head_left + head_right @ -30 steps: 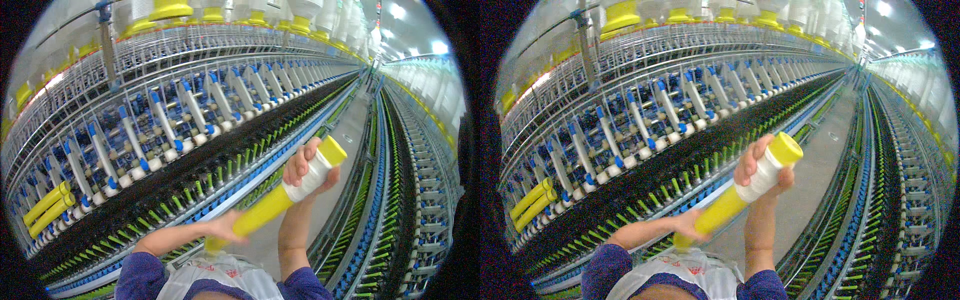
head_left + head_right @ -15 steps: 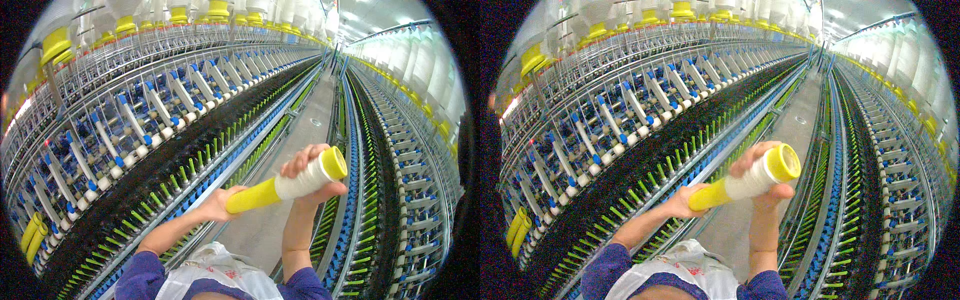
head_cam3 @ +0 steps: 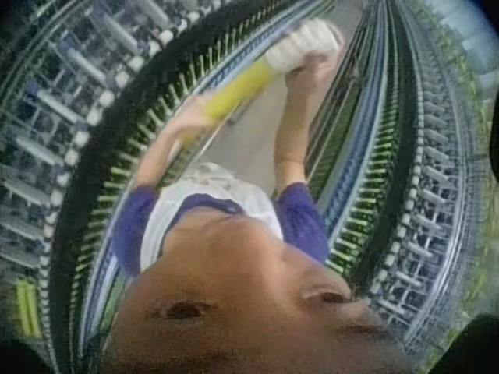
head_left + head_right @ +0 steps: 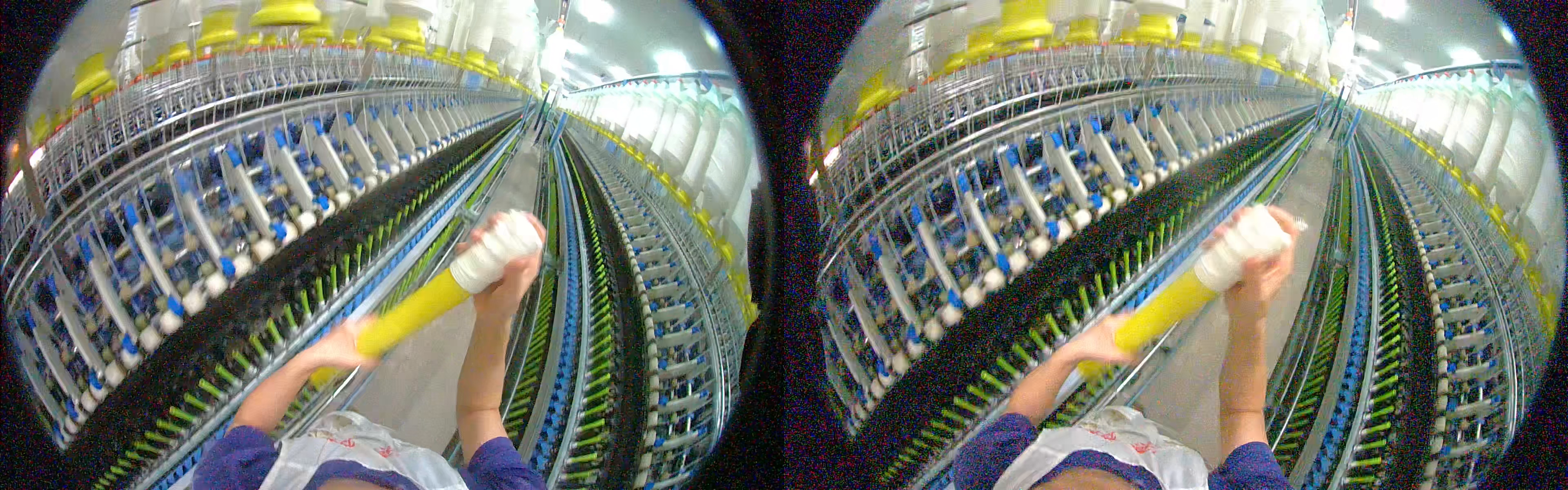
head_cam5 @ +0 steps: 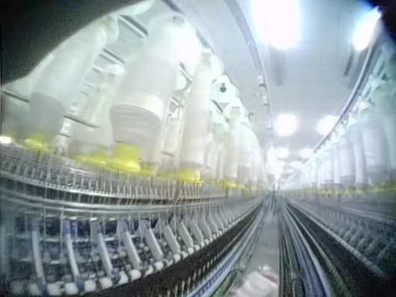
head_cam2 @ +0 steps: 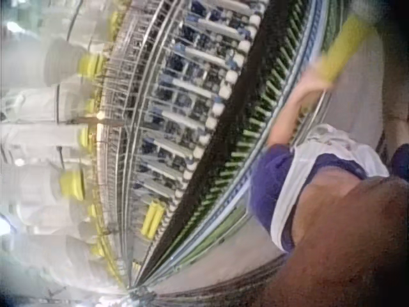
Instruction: The person threads white yarn through guides on a row of spinning machines, replaces empty bobbins with full ones, and ties broken threads to resume operation. They move along the machine line, handling multiple spindles and yarn ends.
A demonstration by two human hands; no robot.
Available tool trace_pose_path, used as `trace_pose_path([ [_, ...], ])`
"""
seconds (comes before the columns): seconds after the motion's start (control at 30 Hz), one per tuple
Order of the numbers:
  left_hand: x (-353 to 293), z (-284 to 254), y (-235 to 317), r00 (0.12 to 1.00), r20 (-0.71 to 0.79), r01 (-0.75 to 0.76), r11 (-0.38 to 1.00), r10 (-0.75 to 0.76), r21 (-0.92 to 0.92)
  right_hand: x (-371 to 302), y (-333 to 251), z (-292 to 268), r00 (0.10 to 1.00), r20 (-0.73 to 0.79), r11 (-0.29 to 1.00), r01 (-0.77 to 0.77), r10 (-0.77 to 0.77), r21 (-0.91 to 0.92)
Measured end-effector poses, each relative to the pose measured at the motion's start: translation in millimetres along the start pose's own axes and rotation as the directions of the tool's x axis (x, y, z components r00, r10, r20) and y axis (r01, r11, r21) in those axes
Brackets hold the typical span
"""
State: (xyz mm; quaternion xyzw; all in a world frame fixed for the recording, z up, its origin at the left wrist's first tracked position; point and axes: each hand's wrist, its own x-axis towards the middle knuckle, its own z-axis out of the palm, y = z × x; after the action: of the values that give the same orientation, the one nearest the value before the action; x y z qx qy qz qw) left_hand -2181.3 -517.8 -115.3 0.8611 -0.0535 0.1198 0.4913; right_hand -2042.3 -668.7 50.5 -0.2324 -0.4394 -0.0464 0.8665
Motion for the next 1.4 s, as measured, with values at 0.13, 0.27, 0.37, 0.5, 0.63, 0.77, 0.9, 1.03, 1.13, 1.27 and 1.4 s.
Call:
trace_pose_path([
  [0.13,51.0,-9.4,-3.9,0.966,-0.132,-0.193,0.961,0.222,0.200,47.1,28.2,-31.0,0.993,-0.015,0.886,0.100,-0.119,-0.452],
  [0.27,88.7,-27.3,-16.5,0.975,0.173,0.122,0.988,-0.138,0.099,74.5,70.0,-66.6,0.998,-0.010,0.994,-0.068,0.068,-0.086],
  [0.37,117.4,-48.1,-16.7,0.993,-0.096,-0.033,0.922,0.076,0.387,103.1,90.9,-104.0,0.988,-0.152,0.971,-0.047,0.012,-0.234],
  [0.5,172.2,-122.0,-18.3,0.741,-0.428,0.380,0.202,0.517,0.902,157.2,104.5,-153.3,0.792,-0.491,0.901,0.165,-0.364,-0.402],
  [0.63,229.6,-200.3,-59.2,0.774,-0.497,0.512,0.074,0.393,0.856,156.0,126.9,-180.8,0.822,-0.570,0.993,-0.079,0.016,-0.086],
  [0.77,245.4,-213.4,-76.7,0.750,-0.651,0.655,0.011,0.114,0.756,114.4,151.3,-185.6,0.923,-0.317,0.967,-0.249,0.220,-0.052],
  [0.9,257.3,-105.8,-50.2,0.781,-0.612,0.362,0.889,-0.124,0.282,84.9,173.2,-172.9,0.986,0.144,0.921,-0.015,0.078,-0.390],
  [1.03,214.5,3.7,-53.3,0.656,-0.549,-0.388,0.392,-0.518,-0.834,63.8,191.7,-168.9,0.450,0.828,0.754,0.400,0.333,-0.521],
  [1.13,135.5,36.1,-103.5,0.341,-0.851,-0.024,0.901,-0.399,-0.432,45.1,203.8,-177.0,0.118,0.929,0.909,0.194,0.351,-0.368],
  [1.27,15.3,110.2,-181.0,0.893,0.142,0.443,0.891,-0.428,-0.101,24.4,228.9,-162.4,0.240,0.870,0.901,-0.166,0.431,-0.401],
  [1.4,-30.5,187.5,-230.9,0.752,0.338,0.587,0.808,-0.566,0.049,3.7,250.6,-98.7,0.231,0.903,0.929,-0.171,0.363,-0.329],
])
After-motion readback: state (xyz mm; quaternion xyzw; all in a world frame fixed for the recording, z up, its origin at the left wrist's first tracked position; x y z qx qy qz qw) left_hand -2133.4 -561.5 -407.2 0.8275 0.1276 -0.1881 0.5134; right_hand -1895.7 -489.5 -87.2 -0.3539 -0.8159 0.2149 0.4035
